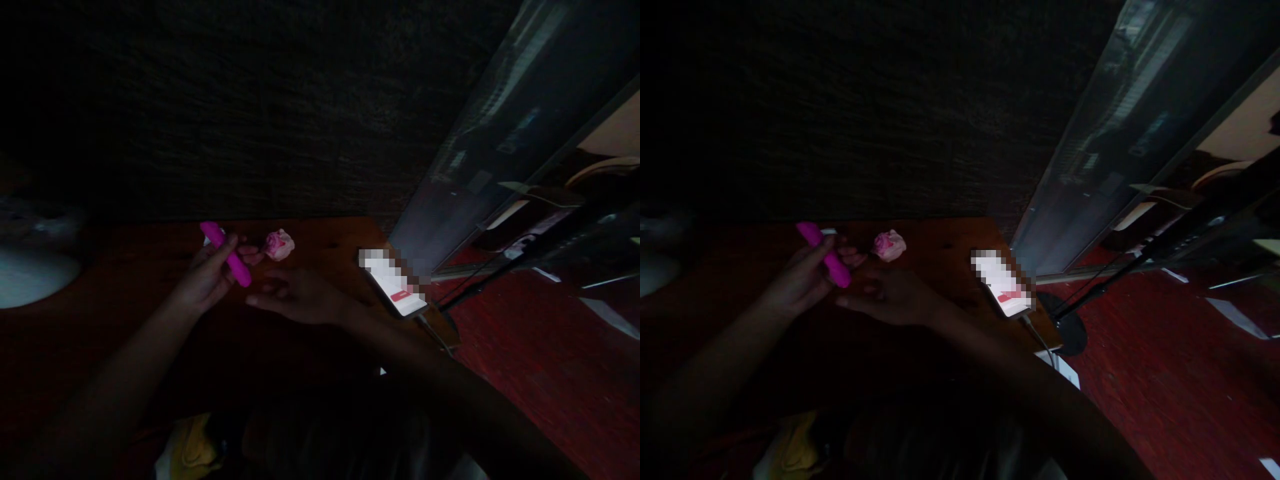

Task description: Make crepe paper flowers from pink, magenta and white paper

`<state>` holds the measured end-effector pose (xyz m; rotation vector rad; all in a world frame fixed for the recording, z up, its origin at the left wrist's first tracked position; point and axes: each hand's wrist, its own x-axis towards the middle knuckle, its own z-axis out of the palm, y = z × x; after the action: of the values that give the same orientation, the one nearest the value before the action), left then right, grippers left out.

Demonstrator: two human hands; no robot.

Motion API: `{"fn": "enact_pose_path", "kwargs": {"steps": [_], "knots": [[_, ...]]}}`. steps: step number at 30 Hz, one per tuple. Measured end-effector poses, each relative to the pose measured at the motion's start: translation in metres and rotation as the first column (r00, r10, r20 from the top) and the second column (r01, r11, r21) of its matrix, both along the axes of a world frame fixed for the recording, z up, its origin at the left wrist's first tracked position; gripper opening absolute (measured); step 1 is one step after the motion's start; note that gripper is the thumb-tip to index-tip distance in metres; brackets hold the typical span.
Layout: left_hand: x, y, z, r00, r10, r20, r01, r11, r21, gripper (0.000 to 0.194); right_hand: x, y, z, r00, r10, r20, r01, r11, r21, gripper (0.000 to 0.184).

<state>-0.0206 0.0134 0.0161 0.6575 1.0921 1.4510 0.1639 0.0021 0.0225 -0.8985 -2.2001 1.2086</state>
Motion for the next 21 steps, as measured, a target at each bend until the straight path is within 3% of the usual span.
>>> {"fn": "enact_pose_path", "kwargs": {"steps": [2, 5, 9, 15, 21], "knots": [[-0.005, 0.002, -0.001, 1.000, 0.021, -0.016, -0.020, 1.000, 0.022, 0.009, -0.033, 0.015, -0.008, 0.984, 0.135, -0.117, -0.161, 0.955, -0.250, 0.020], [-0.012, 0.005, -0.005, 1.000, 0.024, 0.006, -0.024, 0.997, 0.073, 0.012, -0.055, 0.033, -0.020, 0.977, 0.076, -0.200, -0.164, 0.868, -0.470, 0.016], [-0.010, 0.006, -0.009, 0.999, -0.042, 0.016, 0.041, 0.997, 0.061, 0.013, -0.052, 0.038, -0.034, 0.956, -0.016, -0.292, -0.144, 0.844, -0.517, 0.018], [0.000, 0.004, -0.015, 0.977, -0.214, 0.002, 0.213, 0.973, 0.085, 0.015, -0.039, 0.031, -0.044, 0.921, -0.006, -0.390, -0.201, 0.850, -0.488, 0.030], [-0.009, 0.009, -0.018, 0.972, -0.232, 0.048, 0.226, 0.968, 0.105, 0.021, -0.039, 0.036, -0.041, 0.916, -0.111, -0.387, -0.159, 0.784, -0.601, 0.033]]}}
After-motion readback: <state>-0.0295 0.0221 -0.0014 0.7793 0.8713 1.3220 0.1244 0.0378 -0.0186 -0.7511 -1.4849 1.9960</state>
